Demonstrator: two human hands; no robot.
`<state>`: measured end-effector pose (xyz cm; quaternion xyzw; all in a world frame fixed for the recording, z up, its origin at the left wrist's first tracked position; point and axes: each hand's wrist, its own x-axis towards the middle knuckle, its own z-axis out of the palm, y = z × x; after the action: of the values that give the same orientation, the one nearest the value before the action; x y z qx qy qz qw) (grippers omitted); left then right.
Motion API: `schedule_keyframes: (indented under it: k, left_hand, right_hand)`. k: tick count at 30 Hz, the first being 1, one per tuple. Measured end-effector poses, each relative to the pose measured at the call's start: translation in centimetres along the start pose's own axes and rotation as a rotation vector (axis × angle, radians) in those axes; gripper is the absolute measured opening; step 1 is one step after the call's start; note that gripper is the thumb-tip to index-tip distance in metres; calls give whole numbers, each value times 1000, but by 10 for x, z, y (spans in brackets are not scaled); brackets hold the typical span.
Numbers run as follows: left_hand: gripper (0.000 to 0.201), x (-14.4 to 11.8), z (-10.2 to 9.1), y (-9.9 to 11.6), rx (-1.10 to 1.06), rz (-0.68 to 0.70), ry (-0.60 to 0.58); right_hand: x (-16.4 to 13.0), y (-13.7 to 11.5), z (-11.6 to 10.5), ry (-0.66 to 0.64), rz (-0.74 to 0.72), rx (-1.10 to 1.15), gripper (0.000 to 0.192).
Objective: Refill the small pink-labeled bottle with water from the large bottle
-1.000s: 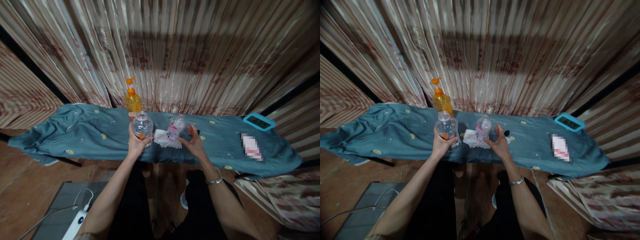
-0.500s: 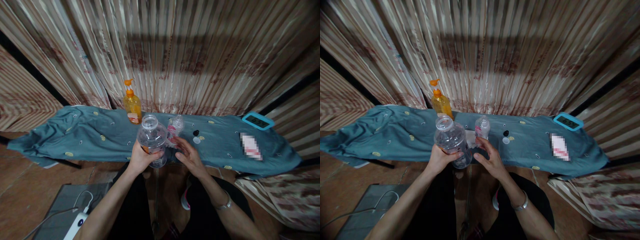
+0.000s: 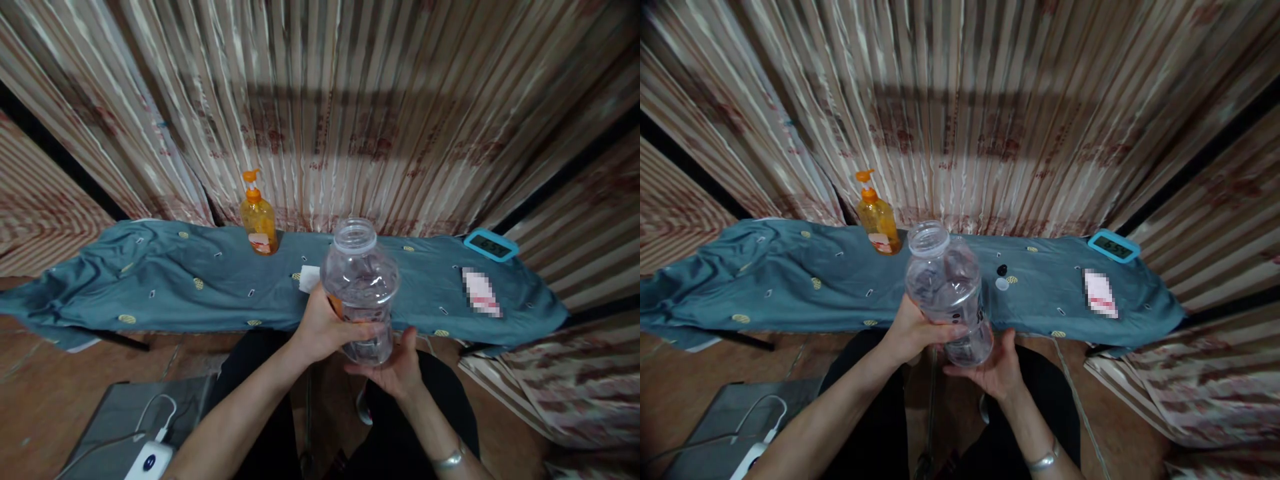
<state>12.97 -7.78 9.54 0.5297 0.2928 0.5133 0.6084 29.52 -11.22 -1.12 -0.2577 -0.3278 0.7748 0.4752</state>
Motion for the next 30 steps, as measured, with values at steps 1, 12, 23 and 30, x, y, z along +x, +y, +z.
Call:
schedule_keyframes:
  k: [1, 12, 23, 30]
  left_hand:
    - [63, 1, 2, -1, 26, 6, -13]
    - [70, 22, -12, -29, 185, 246, -14]
    - [131, 87, -60, -117, 585, 175, 309]
    - [129, 109, -54, -133, 557, 155, 311]
  right_hand:
    - [0, 2, 0, 1, 22, 43, 78]
    - [-4, -7, 0, 131, -15, 261, 59]
    - [-13, -23, -32, 367, -166, 200, 62]
    - [-14, -25, -46, 456, -162, 176, 60]
